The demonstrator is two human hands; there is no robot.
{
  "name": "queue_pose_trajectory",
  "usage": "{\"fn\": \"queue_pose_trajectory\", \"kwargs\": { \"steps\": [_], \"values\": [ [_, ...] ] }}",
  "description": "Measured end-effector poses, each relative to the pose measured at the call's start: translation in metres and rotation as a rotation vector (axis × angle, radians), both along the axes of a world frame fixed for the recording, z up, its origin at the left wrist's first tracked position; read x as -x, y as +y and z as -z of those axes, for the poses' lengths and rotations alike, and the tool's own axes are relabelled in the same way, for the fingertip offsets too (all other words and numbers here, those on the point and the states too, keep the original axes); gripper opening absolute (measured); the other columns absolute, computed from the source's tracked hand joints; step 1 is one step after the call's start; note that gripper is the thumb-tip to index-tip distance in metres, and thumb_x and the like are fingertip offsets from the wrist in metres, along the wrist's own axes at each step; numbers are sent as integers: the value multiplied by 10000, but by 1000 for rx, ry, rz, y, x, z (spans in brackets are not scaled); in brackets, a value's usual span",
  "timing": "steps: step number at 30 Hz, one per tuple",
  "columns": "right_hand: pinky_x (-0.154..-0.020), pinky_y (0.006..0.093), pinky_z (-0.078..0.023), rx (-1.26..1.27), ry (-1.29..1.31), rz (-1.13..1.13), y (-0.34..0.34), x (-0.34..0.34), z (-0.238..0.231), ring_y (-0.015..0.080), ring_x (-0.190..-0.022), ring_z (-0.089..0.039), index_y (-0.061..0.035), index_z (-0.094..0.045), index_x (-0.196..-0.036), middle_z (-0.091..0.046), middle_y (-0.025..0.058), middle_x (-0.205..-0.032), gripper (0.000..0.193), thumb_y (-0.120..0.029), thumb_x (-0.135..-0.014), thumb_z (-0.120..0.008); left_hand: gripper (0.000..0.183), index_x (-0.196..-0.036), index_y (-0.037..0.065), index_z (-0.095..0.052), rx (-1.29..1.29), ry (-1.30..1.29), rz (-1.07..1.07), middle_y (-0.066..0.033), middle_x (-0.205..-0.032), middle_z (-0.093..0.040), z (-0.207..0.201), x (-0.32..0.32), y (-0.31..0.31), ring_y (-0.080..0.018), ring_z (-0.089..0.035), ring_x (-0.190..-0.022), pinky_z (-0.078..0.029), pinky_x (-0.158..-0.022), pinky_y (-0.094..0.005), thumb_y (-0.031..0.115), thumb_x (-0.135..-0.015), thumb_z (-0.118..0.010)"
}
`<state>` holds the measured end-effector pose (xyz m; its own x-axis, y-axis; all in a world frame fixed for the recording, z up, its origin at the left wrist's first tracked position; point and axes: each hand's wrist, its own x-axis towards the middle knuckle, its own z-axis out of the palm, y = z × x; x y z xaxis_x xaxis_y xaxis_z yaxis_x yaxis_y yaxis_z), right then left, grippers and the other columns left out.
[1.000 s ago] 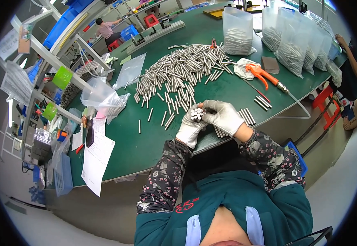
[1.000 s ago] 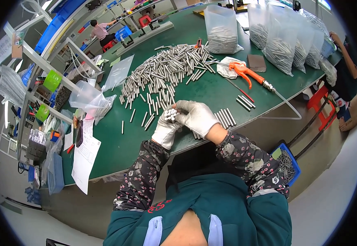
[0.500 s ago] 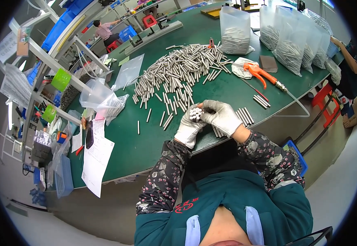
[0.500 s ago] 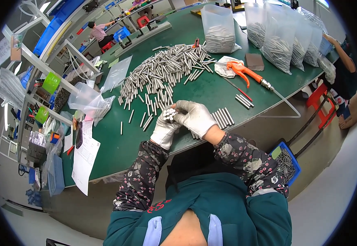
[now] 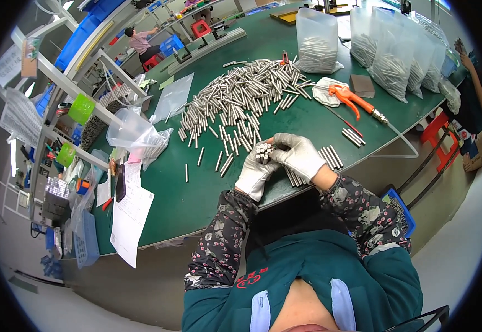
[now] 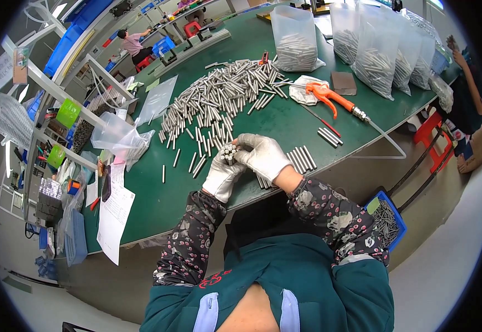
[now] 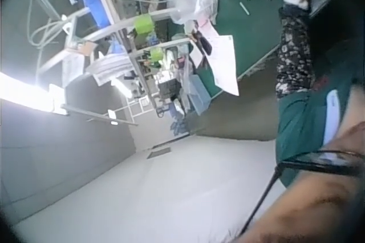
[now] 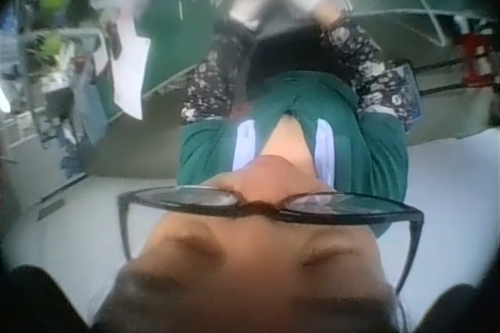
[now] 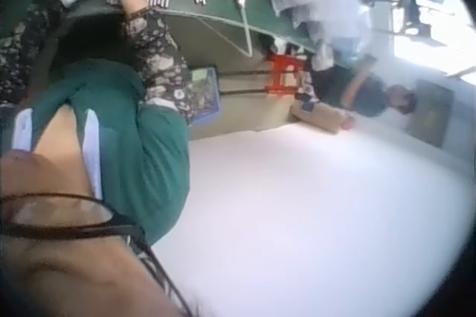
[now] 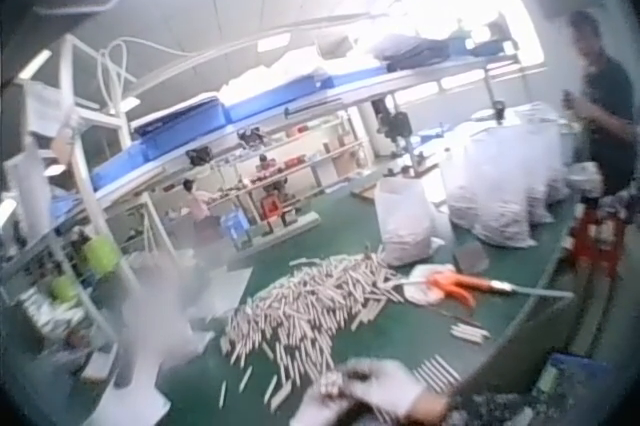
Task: Organizing and aligning small metal rods into a tray and then bagging them in a manufacturing setting.
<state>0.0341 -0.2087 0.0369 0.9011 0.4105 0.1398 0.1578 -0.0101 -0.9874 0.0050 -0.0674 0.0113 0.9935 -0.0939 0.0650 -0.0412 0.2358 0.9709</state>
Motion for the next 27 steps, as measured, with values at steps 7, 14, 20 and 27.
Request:
{"fn": "queue_pose_trajectory", "kwargs": {
  "steps": [7,14,20,27],
  "values": [
    [-777,223,-469,12,16,7,1,-2,1,104,-843,-579,31,-595,-1052,-637,76,-915,279,-37,-781,-590,501,-1197,73,-510,78,35,20,9,-1034,-589,6,-4,3,-80,-556,-915,-472,-794,-205,-64,-742,-669],
    [-738,295,-484,182,-266,146,0,2,-10,216,-814,-614,-28,-628,-959,-642,122,-877,206,-107,-769,-606,397,-1103,91,-541,65,87,-26,56,-834,-565,3,-2,4,-37,-509,-679,-409,-560,-159,-14,-748,-684],
    [-712,360,-489,201,-460,236,-2,-1,-12,310,-797,-613,-66,-642,-881,-636,142,-850,156,-140,-754,-590,383,-1117,84,-532,10,127,-33,66,-720,-533,-7,1,0,-19,-451,-553,-324,-439,-153,22,-769,-679],
    [-748,350,-490,192,-336,193,1,-1,-3,306,-820,-620,-57,-655,-898,-640,156,-877,188,-120,-740,-576,428,-1160,68,-509,61,122,-42,58,-735,-534,-2,0,1,-22,-452,-554,-324,-436,-150,17,-769,-677]
  ]
}}
